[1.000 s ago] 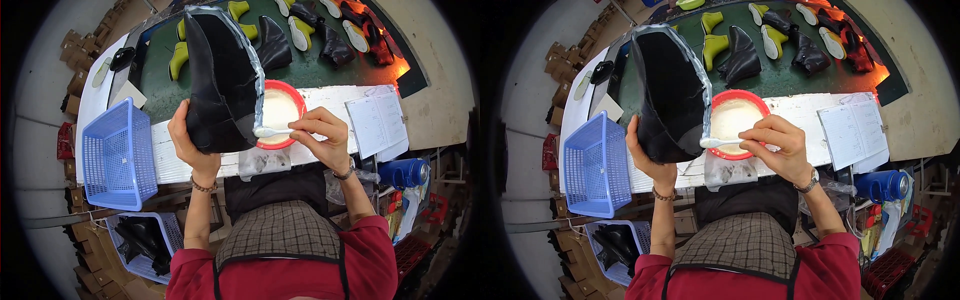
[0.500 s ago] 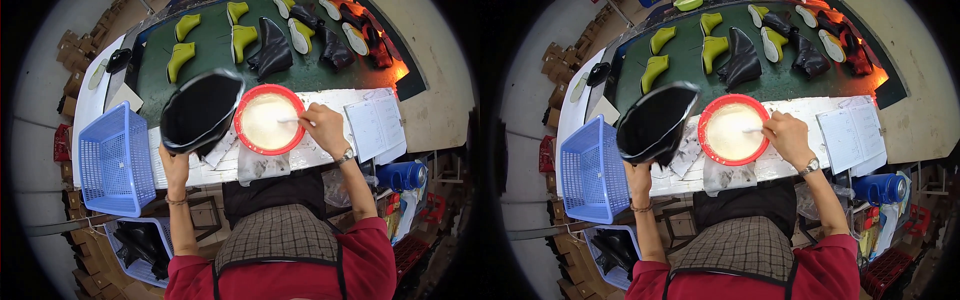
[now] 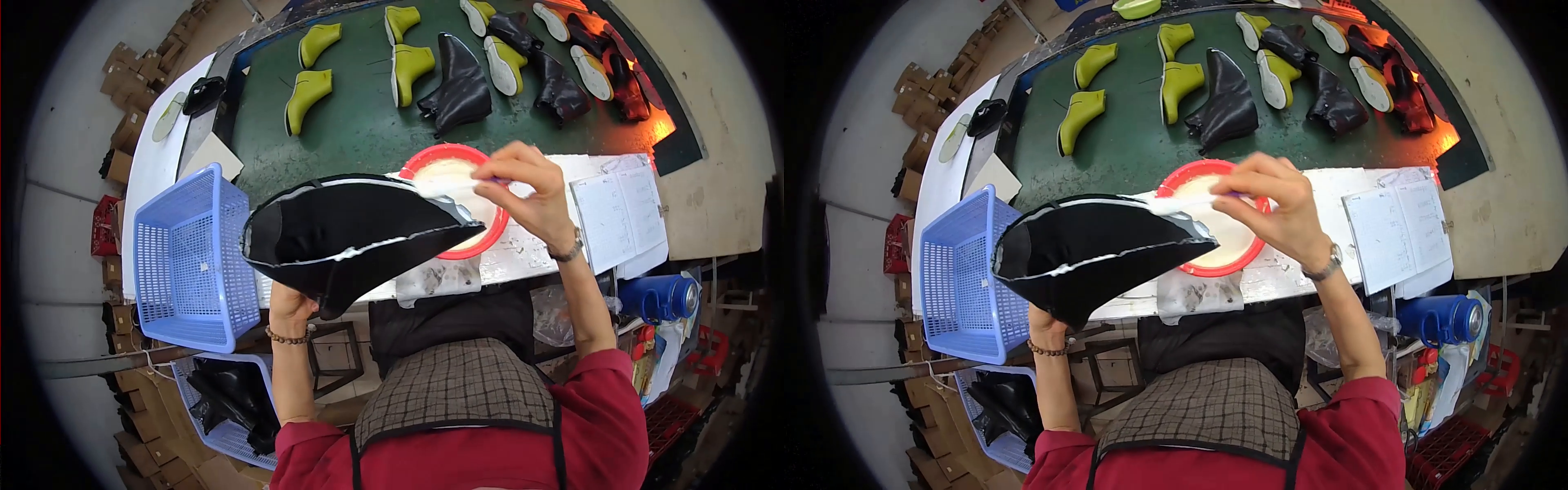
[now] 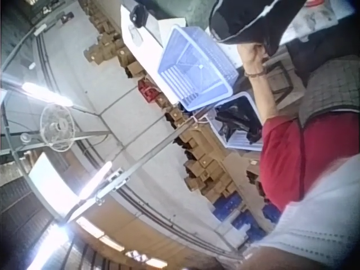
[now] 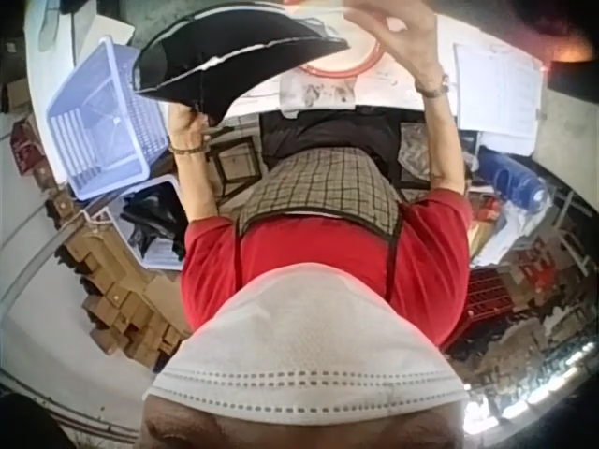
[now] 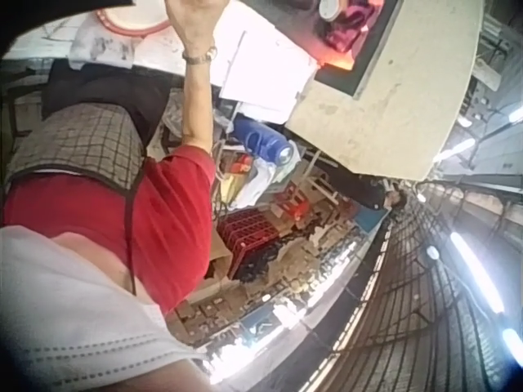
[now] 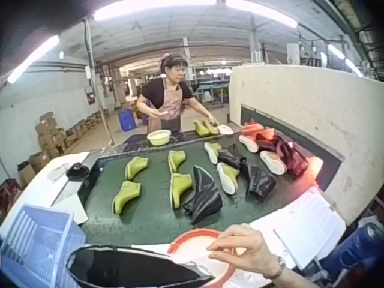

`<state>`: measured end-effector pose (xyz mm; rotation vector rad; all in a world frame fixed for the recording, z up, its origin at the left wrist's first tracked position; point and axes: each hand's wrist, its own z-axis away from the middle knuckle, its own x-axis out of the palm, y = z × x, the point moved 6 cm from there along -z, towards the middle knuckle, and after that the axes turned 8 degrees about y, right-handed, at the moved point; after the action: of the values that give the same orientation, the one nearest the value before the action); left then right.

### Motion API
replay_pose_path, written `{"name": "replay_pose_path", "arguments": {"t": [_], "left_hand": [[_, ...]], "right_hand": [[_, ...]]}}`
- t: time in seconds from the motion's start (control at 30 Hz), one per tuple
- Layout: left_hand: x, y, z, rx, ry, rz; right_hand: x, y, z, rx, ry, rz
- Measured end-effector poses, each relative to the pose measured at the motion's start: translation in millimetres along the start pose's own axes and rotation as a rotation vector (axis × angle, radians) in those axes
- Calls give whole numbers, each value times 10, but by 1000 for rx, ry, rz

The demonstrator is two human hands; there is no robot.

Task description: The recorder applies white glue to the edges of black shoe upper components using a small brush, then organizes them onto a production conveyor and into bins.

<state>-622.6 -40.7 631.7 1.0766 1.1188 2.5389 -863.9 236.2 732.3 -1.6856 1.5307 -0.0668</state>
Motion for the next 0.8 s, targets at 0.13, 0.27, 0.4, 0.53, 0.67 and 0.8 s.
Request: {"name": "replay_pose_path", "arguments": {"t": [0.13,0.27,0.4,0.53,0.67,0.8], "left_hand": [[4,-1,13,-30,-129,-12],[71,-103,39,-101,-136,-160],[269,-170,167,-259,-203,-324],[347,-271,220,-408,-188,-553],[526,-371,308,-488,-283,-631],[554,-563,276,-575,-324,-642]], "right_hand": [[29,122,196,115,30,-68],[47,-59,-27,-6,7,-31],[71,-155,-217,-125,-6,-47],[103,-300,-376,-215,-83,-22],[228,-363,-477,-309,-143,6],[438,-366,-547,-339,-165,-38]]}}
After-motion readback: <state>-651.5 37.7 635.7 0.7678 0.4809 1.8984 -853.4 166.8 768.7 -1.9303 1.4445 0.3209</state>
